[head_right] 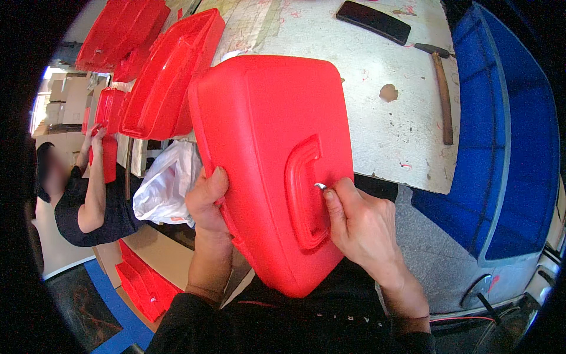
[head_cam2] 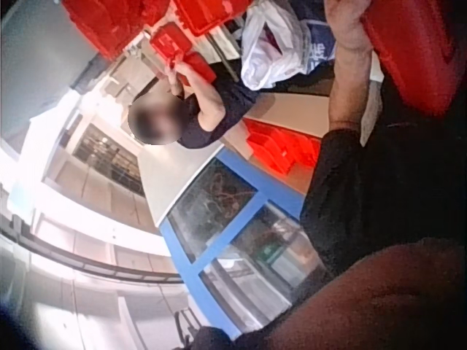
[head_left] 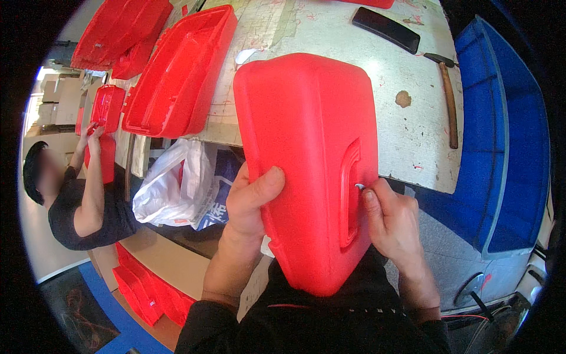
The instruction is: The person trims excess plastic flash from red plastic bins using a small red tool. They repeatedly pick up a bin, scrape edges and corners, flip the bin to access different sides, and place it back on the table. A coworker performs a similar task across the table.
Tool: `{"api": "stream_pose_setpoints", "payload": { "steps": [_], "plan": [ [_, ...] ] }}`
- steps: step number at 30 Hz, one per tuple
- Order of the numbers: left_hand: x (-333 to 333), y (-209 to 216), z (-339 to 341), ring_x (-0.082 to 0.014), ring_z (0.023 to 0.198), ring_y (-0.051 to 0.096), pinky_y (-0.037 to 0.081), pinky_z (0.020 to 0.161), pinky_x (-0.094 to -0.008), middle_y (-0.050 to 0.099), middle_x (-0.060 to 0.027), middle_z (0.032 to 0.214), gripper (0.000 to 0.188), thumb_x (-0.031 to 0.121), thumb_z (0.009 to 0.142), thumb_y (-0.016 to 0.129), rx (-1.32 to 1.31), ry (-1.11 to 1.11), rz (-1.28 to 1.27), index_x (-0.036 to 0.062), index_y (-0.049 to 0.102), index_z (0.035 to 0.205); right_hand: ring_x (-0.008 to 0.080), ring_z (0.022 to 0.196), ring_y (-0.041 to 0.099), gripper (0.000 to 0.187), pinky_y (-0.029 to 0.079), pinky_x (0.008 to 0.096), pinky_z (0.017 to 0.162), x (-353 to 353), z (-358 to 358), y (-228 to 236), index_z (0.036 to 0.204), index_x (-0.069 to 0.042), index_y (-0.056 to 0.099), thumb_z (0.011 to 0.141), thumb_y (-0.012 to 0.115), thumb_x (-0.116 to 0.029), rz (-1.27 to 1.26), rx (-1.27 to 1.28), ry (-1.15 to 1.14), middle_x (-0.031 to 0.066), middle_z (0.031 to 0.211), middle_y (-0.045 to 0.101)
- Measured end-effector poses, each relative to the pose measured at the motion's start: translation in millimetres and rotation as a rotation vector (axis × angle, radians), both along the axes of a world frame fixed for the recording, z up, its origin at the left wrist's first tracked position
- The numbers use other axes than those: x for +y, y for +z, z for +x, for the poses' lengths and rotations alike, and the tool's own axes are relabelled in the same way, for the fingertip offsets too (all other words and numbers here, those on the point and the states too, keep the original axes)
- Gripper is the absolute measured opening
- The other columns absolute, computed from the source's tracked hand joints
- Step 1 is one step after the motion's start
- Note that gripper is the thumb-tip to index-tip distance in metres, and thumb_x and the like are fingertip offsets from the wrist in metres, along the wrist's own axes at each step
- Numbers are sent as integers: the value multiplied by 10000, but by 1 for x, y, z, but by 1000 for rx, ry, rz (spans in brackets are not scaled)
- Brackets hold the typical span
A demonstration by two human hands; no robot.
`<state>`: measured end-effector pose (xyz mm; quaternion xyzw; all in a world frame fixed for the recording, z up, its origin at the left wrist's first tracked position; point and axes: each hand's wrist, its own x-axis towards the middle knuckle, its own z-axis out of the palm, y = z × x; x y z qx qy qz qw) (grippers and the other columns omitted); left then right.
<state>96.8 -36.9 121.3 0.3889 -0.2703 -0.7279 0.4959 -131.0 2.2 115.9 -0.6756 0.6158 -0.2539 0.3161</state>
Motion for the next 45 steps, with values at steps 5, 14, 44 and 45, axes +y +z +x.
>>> {"api": "stream_pose_setpoints", "payload": {
  "steps": [5,14,44,45],
  "plan": [
    [2,1,0,-302,1203,609,449,1074,-426,598,-170,1357,671,246,861,699,2,-3,32,-50,458,1413,410,632,648,135,495,473,520,11,0,-4,890,-49,575,968,596,-157,33,15,-17,190,705,641],
    [2,3,-1,-312,1205,607,452,1073,-432,588,-178,1366,703,257,838,709,7,14,45,-57,451,1411,439,647,633,149,470,475,547,34,2,2,871,-23,572,976,557,-127,168,-41,-40,235,686,595],
    [1,44,18,-251,1138,632,470,1005,-368,641,-135,1281,653,186,798,729,-148,136,-255,-32,508,1372,314,589,666,204,525,377,543,16,-1,-14,922,-10,613,854,737,-157,-191,-254,117,132,689,642],
    [-1,66,31,-248,1120,641,480,990,-358,645,-143,1271,663,187,786,736,-258,222,-299,-34,509,1369,288,591,669,185,531,360,552,11,-8,-13,934,-22,636,828,746,-128,-282,-205,227,123,703,650]
  ]
}}
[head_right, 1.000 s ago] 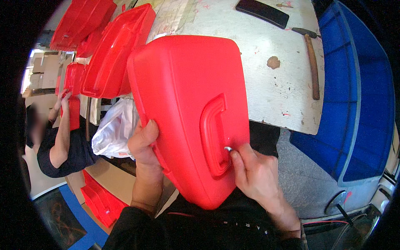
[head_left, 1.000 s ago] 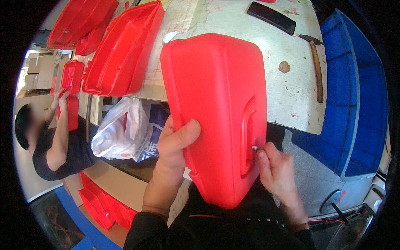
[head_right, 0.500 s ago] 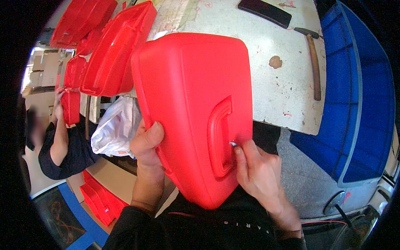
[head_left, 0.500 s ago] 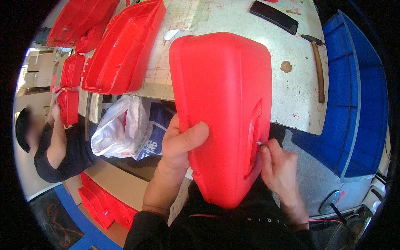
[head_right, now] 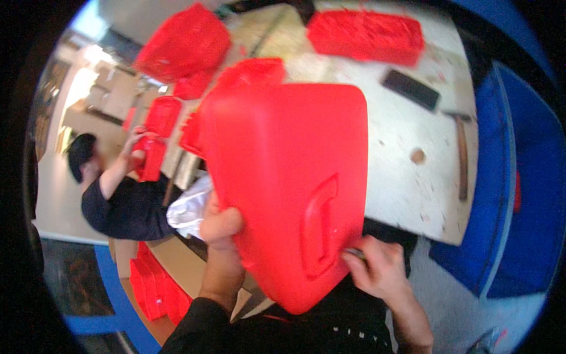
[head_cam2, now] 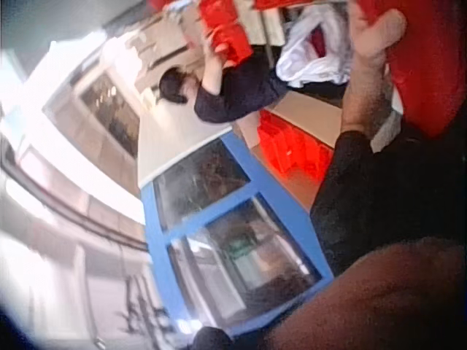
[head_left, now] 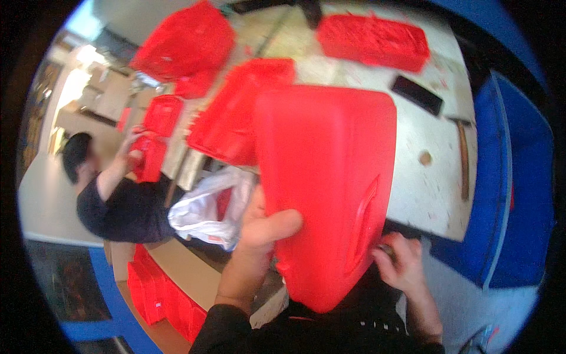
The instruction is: The person trims excess plastic flash from red plastic bins using a small red tool. They repeatedly pick up a bin, scrape edges and corners, flip the bin to access different sides, and place it back on the table. A coworker performs a similar task across the table.
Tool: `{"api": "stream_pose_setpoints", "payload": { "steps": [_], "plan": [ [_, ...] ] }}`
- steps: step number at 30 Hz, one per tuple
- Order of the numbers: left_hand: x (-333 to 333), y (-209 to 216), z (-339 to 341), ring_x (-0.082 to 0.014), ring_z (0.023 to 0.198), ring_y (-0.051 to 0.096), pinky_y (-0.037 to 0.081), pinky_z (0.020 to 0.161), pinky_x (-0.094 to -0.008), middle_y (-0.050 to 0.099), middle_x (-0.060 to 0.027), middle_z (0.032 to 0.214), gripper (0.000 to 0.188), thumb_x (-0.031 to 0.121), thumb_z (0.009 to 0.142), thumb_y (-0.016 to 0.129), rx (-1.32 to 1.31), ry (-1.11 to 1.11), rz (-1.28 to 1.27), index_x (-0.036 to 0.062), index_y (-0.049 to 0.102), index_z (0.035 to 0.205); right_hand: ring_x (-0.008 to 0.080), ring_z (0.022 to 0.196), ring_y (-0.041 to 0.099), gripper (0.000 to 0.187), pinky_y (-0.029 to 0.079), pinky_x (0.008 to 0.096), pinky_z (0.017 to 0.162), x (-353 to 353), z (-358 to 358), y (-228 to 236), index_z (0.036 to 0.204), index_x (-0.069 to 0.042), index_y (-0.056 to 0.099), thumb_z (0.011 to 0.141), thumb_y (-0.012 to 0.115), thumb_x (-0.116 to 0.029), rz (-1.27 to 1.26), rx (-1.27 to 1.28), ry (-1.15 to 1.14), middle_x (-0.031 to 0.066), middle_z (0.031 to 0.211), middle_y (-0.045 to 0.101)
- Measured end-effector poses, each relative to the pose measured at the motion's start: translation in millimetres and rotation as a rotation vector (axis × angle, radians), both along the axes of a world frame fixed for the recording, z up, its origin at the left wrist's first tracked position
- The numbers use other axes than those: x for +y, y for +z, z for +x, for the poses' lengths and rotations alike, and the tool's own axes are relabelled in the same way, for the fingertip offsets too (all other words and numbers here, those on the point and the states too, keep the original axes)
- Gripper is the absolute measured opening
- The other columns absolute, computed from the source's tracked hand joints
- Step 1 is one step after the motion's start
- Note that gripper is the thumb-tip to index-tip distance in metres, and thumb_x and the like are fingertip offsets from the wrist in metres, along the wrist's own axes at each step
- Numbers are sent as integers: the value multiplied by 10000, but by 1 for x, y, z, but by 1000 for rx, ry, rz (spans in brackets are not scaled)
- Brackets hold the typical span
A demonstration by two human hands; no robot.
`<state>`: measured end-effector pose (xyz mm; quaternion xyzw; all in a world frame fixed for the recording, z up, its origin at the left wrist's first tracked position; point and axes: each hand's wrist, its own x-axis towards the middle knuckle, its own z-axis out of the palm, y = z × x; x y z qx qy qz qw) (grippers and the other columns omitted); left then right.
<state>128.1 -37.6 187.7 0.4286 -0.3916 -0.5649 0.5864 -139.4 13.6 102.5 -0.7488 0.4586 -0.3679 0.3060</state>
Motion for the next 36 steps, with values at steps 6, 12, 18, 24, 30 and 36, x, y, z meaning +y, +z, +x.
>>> {"api": "stream_pose_setpoints", "payload": {
  "steps": [6,12,18,24,30,36],
  "plan": [
    [-49,195,67,-196,807,689,538,722,-340,695,-107,926,385,318,889,688,-671,-78,-474,-20,644,1069,386,891,663,156,542,474,732,-87,-30,-13,1047,1,567,910,622,-50,105,457,-424,229,977,657],
    [-217,136,60,-427,767,681,535,712,-510,665,-304,805,280,205,873,608,-2016,-45,-230,-59,692,834,318,1046,674,308,537,430,931,-24,-84,53,1152,-26,658,847,630,6,38,489,-359,183,1052,696],
    [-312,-12,117,-460,997,648,530,847,-518,652,-334,1041,420,243,785,739,-2071,-273,-29,-86,620,1017,309,981,636,176,522,398,830,-21,-296,131,1064,-55,633,893,592,-58,-298,753,-609,152,1034,649],
    [-331,-42,123,-479,922,657,520,768,-520,673,-317,934,366,261,844,701,-1898,-332,-29,-69,660,998,288,1241,575,448,489,458,990,-132,-423,-66,1314,-127,600,871,649,-180,590,1503,-463,124,1333,598],
    [-277,-7,94,-467,892,671,526,756,-538,681,-300,929,519,402,906,646,-2201,-230,-3,-22,607,1203,271,1471,325,551,230,541,1190,-110,-470,-275,1526,-115,361,1000,430,-263,427,1536,-221,91,1585,367],
    [-190,17,75,-464,931,671,532,816,-525,676,-309,1016,634,421,902,652,-2185,-97,191,-26,533,1335,321,1468,313,694,239,546,1190,-90,-497,-271,1470,-13,403,904,591,-368,272,1538,-199,177,1567,360]
  ]
}}
